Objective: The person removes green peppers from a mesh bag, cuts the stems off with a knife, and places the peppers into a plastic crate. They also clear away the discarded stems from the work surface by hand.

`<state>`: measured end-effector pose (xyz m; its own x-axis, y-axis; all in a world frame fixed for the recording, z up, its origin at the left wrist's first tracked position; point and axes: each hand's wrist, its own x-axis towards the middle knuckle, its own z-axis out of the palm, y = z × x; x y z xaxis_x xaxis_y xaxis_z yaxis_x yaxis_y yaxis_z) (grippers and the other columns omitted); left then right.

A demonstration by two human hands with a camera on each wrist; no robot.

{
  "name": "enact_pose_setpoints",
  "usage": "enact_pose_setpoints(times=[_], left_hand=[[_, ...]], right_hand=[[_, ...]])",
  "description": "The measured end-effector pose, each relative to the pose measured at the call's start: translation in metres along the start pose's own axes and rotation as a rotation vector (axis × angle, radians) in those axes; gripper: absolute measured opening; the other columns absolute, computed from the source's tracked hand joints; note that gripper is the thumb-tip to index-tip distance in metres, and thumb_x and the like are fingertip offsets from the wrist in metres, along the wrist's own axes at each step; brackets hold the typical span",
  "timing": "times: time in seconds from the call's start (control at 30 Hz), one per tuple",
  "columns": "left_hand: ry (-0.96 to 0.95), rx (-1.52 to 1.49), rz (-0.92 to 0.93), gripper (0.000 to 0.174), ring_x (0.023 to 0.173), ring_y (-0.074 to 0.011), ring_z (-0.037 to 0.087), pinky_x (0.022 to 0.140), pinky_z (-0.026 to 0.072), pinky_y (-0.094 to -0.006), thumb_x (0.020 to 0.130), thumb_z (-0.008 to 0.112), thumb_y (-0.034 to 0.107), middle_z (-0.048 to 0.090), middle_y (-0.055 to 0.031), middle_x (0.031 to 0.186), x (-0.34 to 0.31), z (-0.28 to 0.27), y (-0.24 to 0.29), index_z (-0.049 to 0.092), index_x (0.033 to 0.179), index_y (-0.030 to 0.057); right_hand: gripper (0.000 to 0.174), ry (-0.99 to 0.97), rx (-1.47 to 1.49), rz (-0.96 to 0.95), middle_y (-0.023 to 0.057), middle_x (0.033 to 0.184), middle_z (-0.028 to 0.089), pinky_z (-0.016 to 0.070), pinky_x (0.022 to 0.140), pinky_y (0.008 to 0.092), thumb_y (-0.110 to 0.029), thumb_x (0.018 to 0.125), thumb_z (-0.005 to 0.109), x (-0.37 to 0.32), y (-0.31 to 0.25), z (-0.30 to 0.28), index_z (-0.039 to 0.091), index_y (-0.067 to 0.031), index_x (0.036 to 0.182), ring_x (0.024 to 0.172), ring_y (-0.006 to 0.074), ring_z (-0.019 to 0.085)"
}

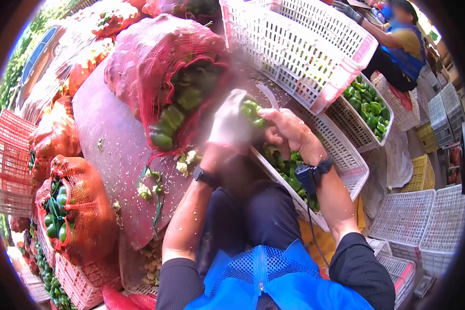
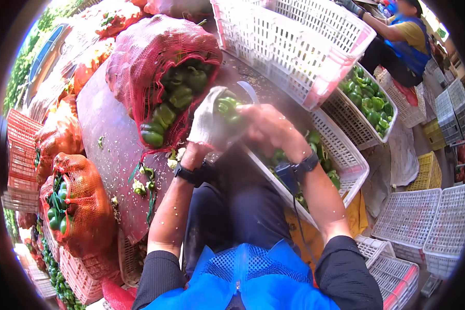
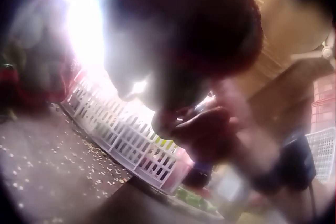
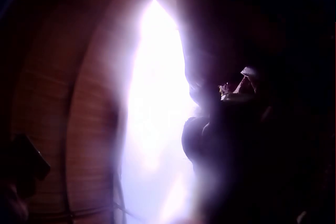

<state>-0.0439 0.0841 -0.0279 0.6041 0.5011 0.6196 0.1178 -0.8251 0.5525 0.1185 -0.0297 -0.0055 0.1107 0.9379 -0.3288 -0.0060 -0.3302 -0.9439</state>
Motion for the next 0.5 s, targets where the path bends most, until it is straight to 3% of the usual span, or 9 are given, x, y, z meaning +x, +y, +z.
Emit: enact_pose_setpoints(times=[0.07,0.1,0.13,0.17,0.2,0.33,0.47,0.5], left_hand=[[-0.002,-0.029,-0.073,0.042,0.095,-0.0329,0.067,0.084,0.0551,-0.0384,0.073,0.079,0.015,0.064,-0.0166,0.11,-0.005,0.004,0.005,0.064,0.11,0.003],[0.024,0.004,-0.134,0.056,0.098,-0.0325,0.066,0.089,0.0536,-0.0383,0.069,0.082,0.025,0.065,-0.0162,0.11,-0.009,0.007,0.002,0.06,0.116,0.0037],[0.05,0.036,-0.198,0.071,0.101,-0.032,0.064,0.094,0.052,-0.0382,0.065,0.086,0.036,0.066,-0.0158,0.109,-0.012,0.009,-0.001,0.056,0.121,0.0045],[-0.155,0.369,0.024,0.056,0.099,-0.028,0.066,0.095,0.0518,-0.0381,0.085,0.071,0.05,0.067,-0.0134,0.106,-0.009,0.0,-0.008,0.058,0.118,0.0069],[-0.148,0.332,-0.005,0.055,0.099,-0.0277,0.066,0.094,0.052,-0.038,0.086,0.07,0.05,0.067,-0.0132,0.106,-0.013,0.0,-0.005,0.059,0.117,0.0071],[-0.093,0.02,-0.217,0.051,0.097,-0.0266,0.066,0.093,0.0525,-0.0378,0.09,0.063,0.052,0.067,-0.0126,0.105,-0.016,0.005,0.013,0.059,0.116,0.008],[-0.065,-0.222,-0.34,0.049,0.095,-0.0255,0.067,0.092,0.0531,-0.0375,0.094,0.055,0.053,0.067,-0.012,0.104,-0.017,0.013,0.028,0.06,0.115,0.0088],[-0.049,-0.282,-0.371,0.049,0.094,-0.0252,0.067,0.091,0.0532,-0.0375,0.095,0.054,0.054,0.067,-0.0118,0.104,-0.018,0.014,0.03,0.06,0.114,0.009]], right_hand=[[0.06,0.118,-0.011,0.094,-0.0002,0.065,0.06,0.0399,0.046,0.0247,-0.06,0.098,0.052,-0.005,0.009,0.006,0.069,-0.0027,0.098,0.051,0.0065,0.053],[0.063,0.201,0.052,-0.06,0.0017,0.065,0.062,0.0414,0.044,0.0246,-0.061,0.101,0.048,-0.005,0.019,0.012,0.068,-0.0007,0.098,0.05,0.0073,0.055],[0.063,0.202,0.053,-0.067,0.0017,0.065,0.062,0.0414,0.044,0.0246,-0.061,0.101,0.048,-0.013,0.022,0.017,0.068,-0.0007,0.098,0.05,0.0073,0.055],[0.064,0.319,0.04,-0.176,0.0034,0.066,0.062,0.0433,0.045,0.0228,-0.06,0.102,0.046,-0.022,0.024,0.022,0.067,0.0002,0.098,0.05,0.0074,0.055],[0.065,0.436,0.027,-0.287,0.005,0.067,0.062,0.0452,0.046,0.021,-0.06,0.103,0.043,-0.03,0.026,0.026,0.065,0.001,0.099,0.049,0.0076,0.055],[0.063,0.386,-0.213,-0.374,0.0055,0.071,0.063,0.0464,0.05,0.0274,-0.056,0.106,0.039,-0.058,0.027,0.039,0.067,0.0006,0.098,0.054,0.01,0.058],[0.062,0.428,-0.354,-0.465,0.0109,0.064,0.06,0.0484,0.053,0.0331,-0.052,0.107,0.039,-0.052,0.028,0.038,0.064,0.0016,0.088,0.052,0.0141,0.059],[0.06,0.486,-0.408,-0.567,0.0132,0.062,0.058,0.0483,0.053,0.0358,-0.049,0.108,0.038,-0.046,0.037,0.037,0.062,0.001,0.085,0.051,0.0162,0.058]])
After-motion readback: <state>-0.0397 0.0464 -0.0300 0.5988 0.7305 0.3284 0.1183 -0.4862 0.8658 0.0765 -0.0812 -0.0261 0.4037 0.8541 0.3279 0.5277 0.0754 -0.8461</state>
